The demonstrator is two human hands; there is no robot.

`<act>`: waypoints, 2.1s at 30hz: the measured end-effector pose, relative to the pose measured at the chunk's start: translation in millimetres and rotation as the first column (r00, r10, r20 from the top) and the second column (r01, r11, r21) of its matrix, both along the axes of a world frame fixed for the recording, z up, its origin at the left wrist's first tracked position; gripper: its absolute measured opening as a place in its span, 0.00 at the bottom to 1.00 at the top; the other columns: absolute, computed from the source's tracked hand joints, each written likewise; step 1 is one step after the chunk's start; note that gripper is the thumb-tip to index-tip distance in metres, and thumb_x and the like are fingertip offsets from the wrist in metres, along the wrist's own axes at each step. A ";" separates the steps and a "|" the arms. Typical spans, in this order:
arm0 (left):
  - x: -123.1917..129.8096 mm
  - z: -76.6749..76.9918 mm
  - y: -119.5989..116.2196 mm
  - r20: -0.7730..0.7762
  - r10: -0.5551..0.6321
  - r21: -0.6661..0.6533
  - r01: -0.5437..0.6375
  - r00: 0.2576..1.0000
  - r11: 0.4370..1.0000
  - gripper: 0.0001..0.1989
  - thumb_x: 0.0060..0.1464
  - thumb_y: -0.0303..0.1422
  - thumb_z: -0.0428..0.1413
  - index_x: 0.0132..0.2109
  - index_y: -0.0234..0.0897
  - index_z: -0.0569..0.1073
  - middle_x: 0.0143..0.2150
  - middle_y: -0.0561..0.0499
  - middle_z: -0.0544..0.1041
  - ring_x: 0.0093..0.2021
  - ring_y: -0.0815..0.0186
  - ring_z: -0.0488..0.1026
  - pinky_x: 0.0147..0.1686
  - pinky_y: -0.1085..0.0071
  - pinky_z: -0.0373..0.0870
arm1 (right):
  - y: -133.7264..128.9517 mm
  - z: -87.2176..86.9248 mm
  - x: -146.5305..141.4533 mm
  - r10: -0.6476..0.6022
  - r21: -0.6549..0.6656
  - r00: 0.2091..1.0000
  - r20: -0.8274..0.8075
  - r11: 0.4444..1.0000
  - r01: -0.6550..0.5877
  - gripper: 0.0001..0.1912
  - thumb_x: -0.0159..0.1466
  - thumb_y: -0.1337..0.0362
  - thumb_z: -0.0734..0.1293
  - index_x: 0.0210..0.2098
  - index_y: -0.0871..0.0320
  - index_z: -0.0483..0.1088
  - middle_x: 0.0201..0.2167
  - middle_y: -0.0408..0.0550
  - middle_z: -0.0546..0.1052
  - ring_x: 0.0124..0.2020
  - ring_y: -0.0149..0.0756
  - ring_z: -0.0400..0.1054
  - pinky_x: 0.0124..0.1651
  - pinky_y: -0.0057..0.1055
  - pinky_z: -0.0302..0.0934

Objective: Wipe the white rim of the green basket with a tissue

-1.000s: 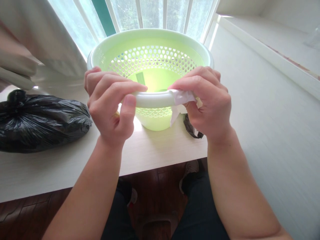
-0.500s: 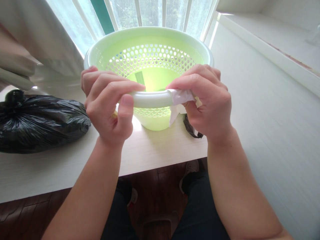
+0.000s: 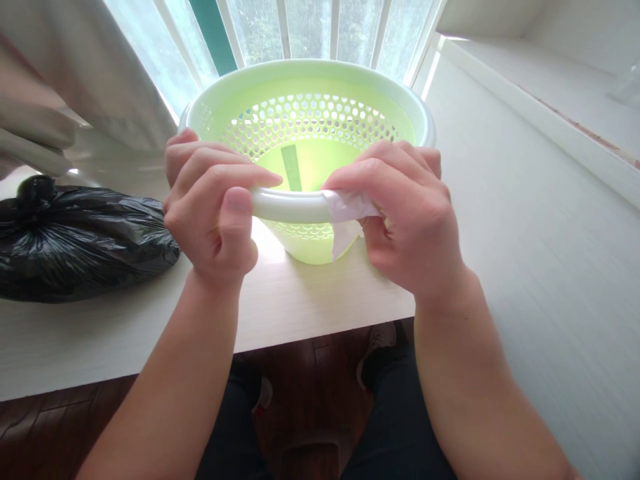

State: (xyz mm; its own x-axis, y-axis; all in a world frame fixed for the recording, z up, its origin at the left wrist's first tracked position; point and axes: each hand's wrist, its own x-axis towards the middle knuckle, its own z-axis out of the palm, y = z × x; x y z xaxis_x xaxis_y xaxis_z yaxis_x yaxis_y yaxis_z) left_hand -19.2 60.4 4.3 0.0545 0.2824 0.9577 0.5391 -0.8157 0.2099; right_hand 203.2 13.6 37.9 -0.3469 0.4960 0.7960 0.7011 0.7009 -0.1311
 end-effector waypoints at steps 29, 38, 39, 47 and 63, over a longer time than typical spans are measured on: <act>19.2 13.7 -27.3 -0.046 0.104 -0.131 -0.109 0.994 0.985 0.21 0.73 0.33 0.43 0.39 0.47 0.80 0.40 0.64 0.81 0.53 0.65 0.79 0.74 0.41 0.59 | -19.2 7.1 -34.3 -0.160 -0.102 0.981 0.108 0.980 0.171 0.18 0.70 0.76 0.56 0.48 0.54 0.72 0.44 0.44 0.77 0.48 0.39 0.73 0.53 0.45 0.66; 17.5 8.2 -21.0 -0.025 0.109 -0.062 -0.111 0.994 0.992 0.21 0.71 0.35 0.43 0.36 0.45 0.78 0.36 0.59 0.79 0.49 0.63 0.79 0.70 0.41 0.62 | -14.6 5.3 -25.4 -0.099 -0.061 0.991 0.093 0.993 0.105 0.15 0.73 0.71 0.58 0.50 0.50 0.72 0.44 0.41 0.79 0.47 0.35 0.73 0.54 0.40 0.63; 17.3 7.6 -19.9 -0.022 0.109 -0.051 -0.110 0.994 0.993 0.20 0.71 0.36 0.44 0.36 0.44 0.78 0.36 0.58 0.79 0.49 0.63 0.79 0.69 0.40 0.62 | -14.2 4.5 -24.7 -0.092 -0.054 0.991 0.093 0.994 0.097 0.15 0.74 0.70 0.57 0.50 0.50 0.72 0.44 0.41 0.79 0.48 0.34 0.73 0.54 0.40 0.63; 16.2 4.3 -16.1 -0.036 0.112 -0.008 -0.112 0.993 0.994 0.19 0.70 0.36 0.44 0.37 0.45 0.78 0.36 0.56 0.79 0.49 0.62 0.78 0.65 0.43 0.66 | -13.3 2.9 -22.7 -0.086 -0.058 0.991 0.101 0.994 0.092 0.19 0.73 0.72 0.55 0.52 0.51 0.73 0.45 0.41 0.78 0.48 0.33 0.72 0.54 0.40 0.61; 7.9 4.9 -11.2 -0.115 0.105 -0.003 -0.106 0.988 0.994 0.15 0.64 0.49 0.54 0.41 0.46 0.78 0.39 0.56 0.80 0.49 0.60 0.78 0.66 0.42 0.65 | -18.5 8.3 -27.3 -0.102 -0.114 0.986 0.135 0.986 0.118 0.20 0.77 0.65 0.51 0.52 0.54 0.73 0.45 0.44 0.77 0.49 0.37 0.71 0.54 0.44 0.62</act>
State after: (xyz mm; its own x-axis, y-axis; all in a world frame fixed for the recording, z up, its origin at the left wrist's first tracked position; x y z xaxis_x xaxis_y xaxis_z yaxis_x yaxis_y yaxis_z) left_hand -11.3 49.1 9.3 0.1329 0.3014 0.9442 0.6428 -0.7513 0.1493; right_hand 175.9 -4.9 46.2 -0.3801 0.6271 0.6799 0.7896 0.6028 -0.1146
